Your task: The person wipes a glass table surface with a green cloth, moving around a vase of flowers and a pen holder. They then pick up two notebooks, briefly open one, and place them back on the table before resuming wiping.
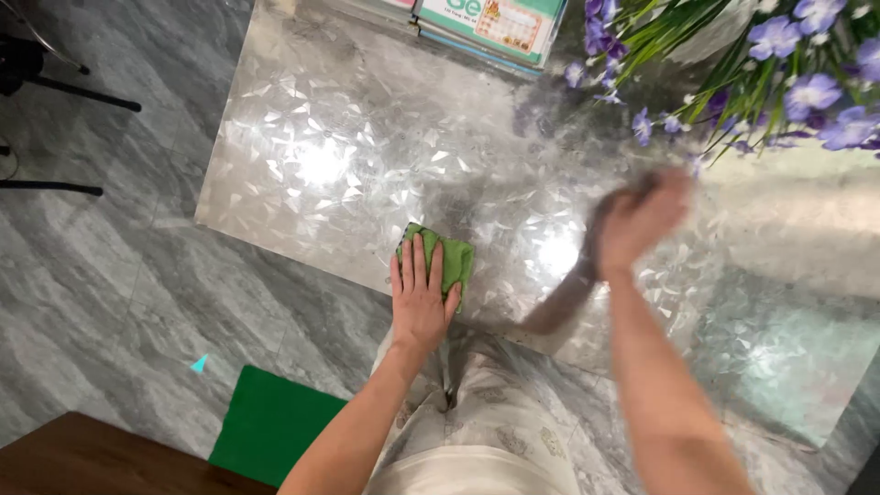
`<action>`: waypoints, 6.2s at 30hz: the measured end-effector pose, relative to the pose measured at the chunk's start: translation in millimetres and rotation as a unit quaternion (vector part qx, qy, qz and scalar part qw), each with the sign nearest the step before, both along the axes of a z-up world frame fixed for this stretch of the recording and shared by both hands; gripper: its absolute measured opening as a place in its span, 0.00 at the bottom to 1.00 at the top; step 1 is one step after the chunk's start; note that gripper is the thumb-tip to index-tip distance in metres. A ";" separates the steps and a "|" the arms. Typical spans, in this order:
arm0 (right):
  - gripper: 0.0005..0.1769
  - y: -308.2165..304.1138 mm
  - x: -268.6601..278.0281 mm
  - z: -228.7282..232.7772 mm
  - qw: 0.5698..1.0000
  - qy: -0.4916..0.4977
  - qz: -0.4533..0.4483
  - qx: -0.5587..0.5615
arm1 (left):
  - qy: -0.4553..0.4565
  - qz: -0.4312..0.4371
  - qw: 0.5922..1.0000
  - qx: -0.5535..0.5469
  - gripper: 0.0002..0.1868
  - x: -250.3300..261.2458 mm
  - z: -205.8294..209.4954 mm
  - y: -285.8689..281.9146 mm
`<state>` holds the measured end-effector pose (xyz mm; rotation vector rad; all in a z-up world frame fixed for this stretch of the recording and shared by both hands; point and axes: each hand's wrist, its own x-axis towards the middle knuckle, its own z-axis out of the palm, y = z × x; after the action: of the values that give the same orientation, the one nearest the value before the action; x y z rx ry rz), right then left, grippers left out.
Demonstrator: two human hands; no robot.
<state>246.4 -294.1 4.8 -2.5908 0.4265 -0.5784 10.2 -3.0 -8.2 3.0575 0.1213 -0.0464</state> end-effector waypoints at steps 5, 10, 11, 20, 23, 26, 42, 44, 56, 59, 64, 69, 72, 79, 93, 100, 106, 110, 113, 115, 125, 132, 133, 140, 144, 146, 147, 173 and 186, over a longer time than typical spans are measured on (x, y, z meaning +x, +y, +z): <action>0.46 114.7 -3.2 -38.1 0.986 0.037 0.162 0.016 | -0.083 0.008 0.996 -0.023 0.44 50.3 -16.3 2.2; 0.40 157.1 1.7 -49.6 0.990 0.092 0.111 0.005 | -0.067 0.014 0.998 -0.014 0.46 132.7 -21.7 8.8; 0.38 160.4 1.2 -49.5 0.990 0.098 0.098 -0.003 | -0.061 0.019 0.998 -0.015 0.46 148.0 -21.0 9.8; 0.41 173.5 3.5 -40.0 0.991 0.067 0.072 -0.092 | -0.297 -0.028 0.936 -0.185 0.28 324.8 -10.8 19.2; 0.42 176.0 5.9 -44.3 0.993 0.074 0.058 -0.073 | -0.313 -0.037 0.926 -0.208 0.30 391.5 -13.5 1.1; 0.42 173.0 5.2 -42.6 0.993 0.079 0.060 -0.064 | -0.250 0.003 0.962 -0.112 0.45 412.8 21.4 -15.0; 0.44 173.5 7.0 -46.7 0.992 0.060 0.039 -0.103 | -0.232 -0.096 0.875 -0.413 0.06 437.8 59.7 46.7; 0.43 173.9 3.7 -43.9 0.992 0.059 0.044 -0.101 | -0.188 -0.004 0.789 -0.585 0.07 431.3 72.1 80.6; 0.42 173.8 3.6 -41.0 0.990 0.081 0.034 -0.107 | 0.001 0.314 0.398 -0.862 0.07 427.6 55.7 140.6; 0.42 174.6 4.5 -38.7 0.991 0.078 0.034 -0.106 | 0.001 0.325 0.370 -0.870 0.06 428.6 40.3 151.5; 0.41 175.5 5.5 -35.1 0.992 0.070 0.035 -0.102 | -0.007 0.324 0.354 -0.878 0.06 429.8 51.3 149.2; 0.42 175.4 6.0 -33.7 0.992 0.072 0.034 -0.101 | -0.012 0.317 0.355 -0.879 0.05 428.0 56.3 144.8; 0.41 175.8 5.7 -33.9 0.991 0.076 0.034 -0.106 | -0.026 0.308 0.381 -0.871 0.06 424.2 59.2 135.9; 0.41 174.3 3.6 -39.2 0.990 0.076 0.039 -0.109 | -0.131 -0.007 0.765 -0.631 0.06 415.6 68.7 45.8; 0.41 172.1 3.6 -43.0 0.992 0.064 0.046 -0.101 | -0.081 -0.017 0.988 -0.130 0.47 419.7 33.5 8.9; 0.41 172.6 4.5 -43.2 0.991 0.061 0.039 -0.114 | -0.182 0.042 0.970 -0.157 0.42 440.1 25.9 36.0; 0.42 172.4 4.3 -38.7 0.991 0.051 0.052 -0.114 | -0.126 0.159 0.975 -0.091 0.51 458.7 20.0 128.2; 0.43 173.8 6.2 -33.2 0.991 0.047 0.053 -0.115 | -0.145 0.120 0.975 -0.118 0.64 444.6 28.7 149.3; 0.45 171.3 6.4 -42.2 0.990 0.045 0.049 -0.121 | -0.146 0.113 0.979 -0.088 0.63 441.9 29.1 161.6; 0.44 172.3 6.7 -41.6 0.991 0.046 0.048 -0.118 | -0.139 0.103 0.982 -0.082 0.59 439.8 27.8 167.8; 0.41 175.3 10.1 -39.5 0.992 0.047 0.030 -0.114 | -0.048 0.068 0.996 -0.013 0.44 455.8 9.3 191.1; 0.40 179.2 10.4 -27.6 0.993 0.015 0.036 -0.114 | -0.222 -0.122 0.949 0.185 0.23 496.8 -48.2 185.3; 0.40 178.2 10.9 -27.3 0.992 0.020 0.034 -0.122 | -0.087 -0.083 0.992 0.040 0.19 509.0 -47.3 187.5; 0.40 171.4 8.8 -40.0 0.994 0.046 0.046 -0.092 | -0.058 -0.008 0.990 -0.131 0.31 495.6 68.6 268.7; 0.39 171.6 20.4 -59.0 0.997 0.074 0.029 -0.005 | -0.200 0.063 0.948 -0.238 0.22 420.8 198.2 286.1; 0.39 172.4 38.2 -69.4 0.987 0.027 0.036 0.153 | -0.211 0.046 0.869 -0.445 0.21 383.7 241.9 289.1; 0.39 193.1 42.0 -19.2 0.987 0.021 0.039 0.152 | -0.217 0.046 0.868 -0.445 0.21 364.3 261.2 273.0; 0.46 211.8 63.3 168.0 0.585 0.116 0.068 0.799 | 0.112 0.113 0.349 -0.924 0.24 238.9 172.8 163.8; 0.40 132.7 3.0 163.5 0.591 0.102 0.075 0.796 | 0.101 0.106 0.342 -0.928 0.29 231.8 180.0 144.9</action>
<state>249.4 -161.4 168.4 -0.8528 0.4389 0.2320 242.0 141.9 171.8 0.6076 0.2236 -0.2819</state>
